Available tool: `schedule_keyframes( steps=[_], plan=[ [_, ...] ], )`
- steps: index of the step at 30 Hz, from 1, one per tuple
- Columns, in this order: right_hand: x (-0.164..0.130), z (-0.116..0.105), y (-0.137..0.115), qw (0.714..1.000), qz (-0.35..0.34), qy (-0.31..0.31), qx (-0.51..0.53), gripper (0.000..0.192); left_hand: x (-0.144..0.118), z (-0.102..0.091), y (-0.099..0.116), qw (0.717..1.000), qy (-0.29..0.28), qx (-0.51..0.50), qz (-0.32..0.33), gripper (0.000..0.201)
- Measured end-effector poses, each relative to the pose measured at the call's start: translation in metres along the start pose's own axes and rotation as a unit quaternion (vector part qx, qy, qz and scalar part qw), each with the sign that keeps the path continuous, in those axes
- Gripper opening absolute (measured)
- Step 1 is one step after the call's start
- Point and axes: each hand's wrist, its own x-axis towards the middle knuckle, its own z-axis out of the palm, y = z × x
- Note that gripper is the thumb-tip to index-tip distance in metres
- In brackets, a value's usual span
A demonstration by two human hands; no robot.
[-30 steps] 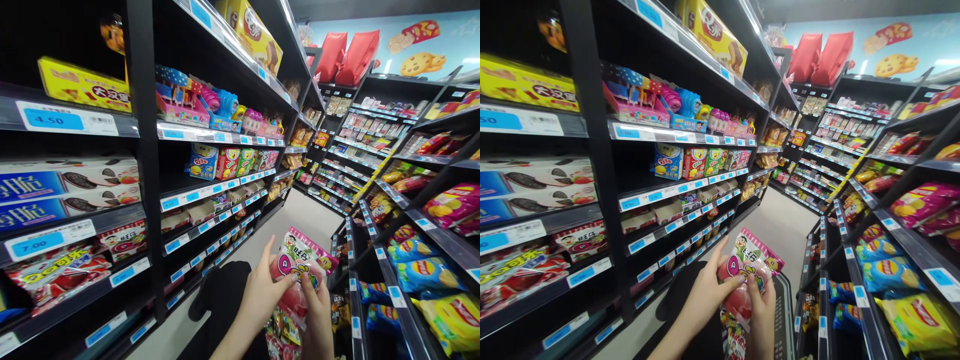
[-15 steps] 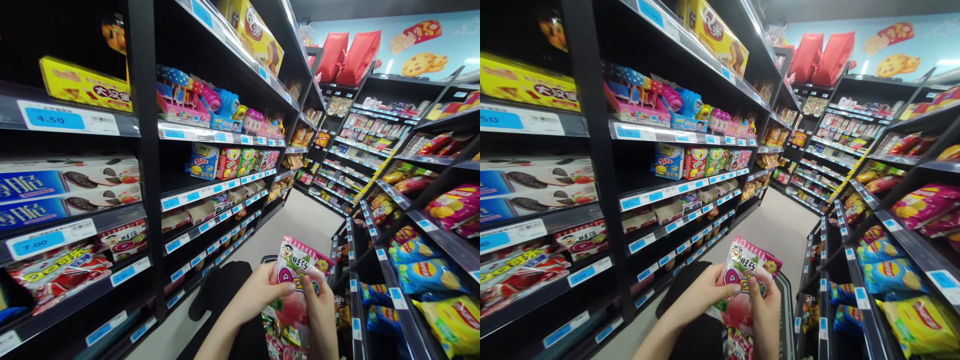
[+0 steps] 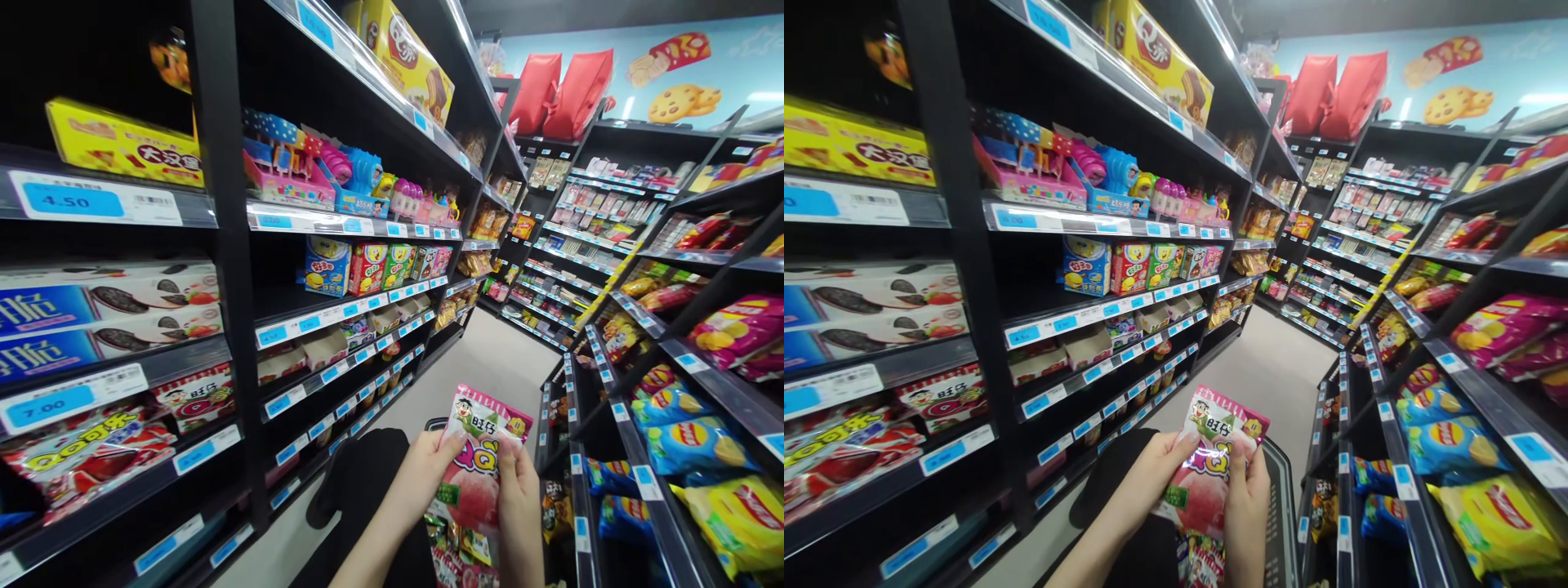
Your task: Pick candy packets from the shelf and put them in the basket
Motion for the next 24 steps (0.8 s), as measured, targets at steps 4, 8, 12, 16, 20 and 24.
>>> schedule_keyframes(
  steps=[4,8,12,16,20,24],
  plan=[
    [0.004,-0.001,0.001,0.998,-0.038,0.017,-0.052,0.047,0.002,0.001,0.001,0.996,0.017,0.082,0.034,0.047],
    [0.006,-0.015,-0.009,0.992,-0.071,-0.006,-0.102,0.039,0.001,0.007,-0.001,0.982,0.059,0.171,0.05,0.037],
    [0.009,-0.057,-0.028,0.989,-0.058,-0.017,-0.132,0.04,0.008,0.016,-0.016,0.971,-0.017,0.234,0.046,0.031],
    [0.007,-0.106,-0.041,0.955,-0.021,-0.092,-0.281,0.026,0.02,0.028,-0.048,0.938,-0.157,0.31,0.008,0.03],
    [0.008,-0.134,-0.023,0.891,0.024,-0.181,-0.416,0.01,0.029,0.042,-0.088,0.902,-0.211,0.376,-0.022,0.027],
    [0.014,-0.152,0.03,0.831,0.044,-0.212,-0.513,0.014,0.034,0.037,-0.124,0.847,-0.245,0.465,-0.076,0.026]
  ],
)
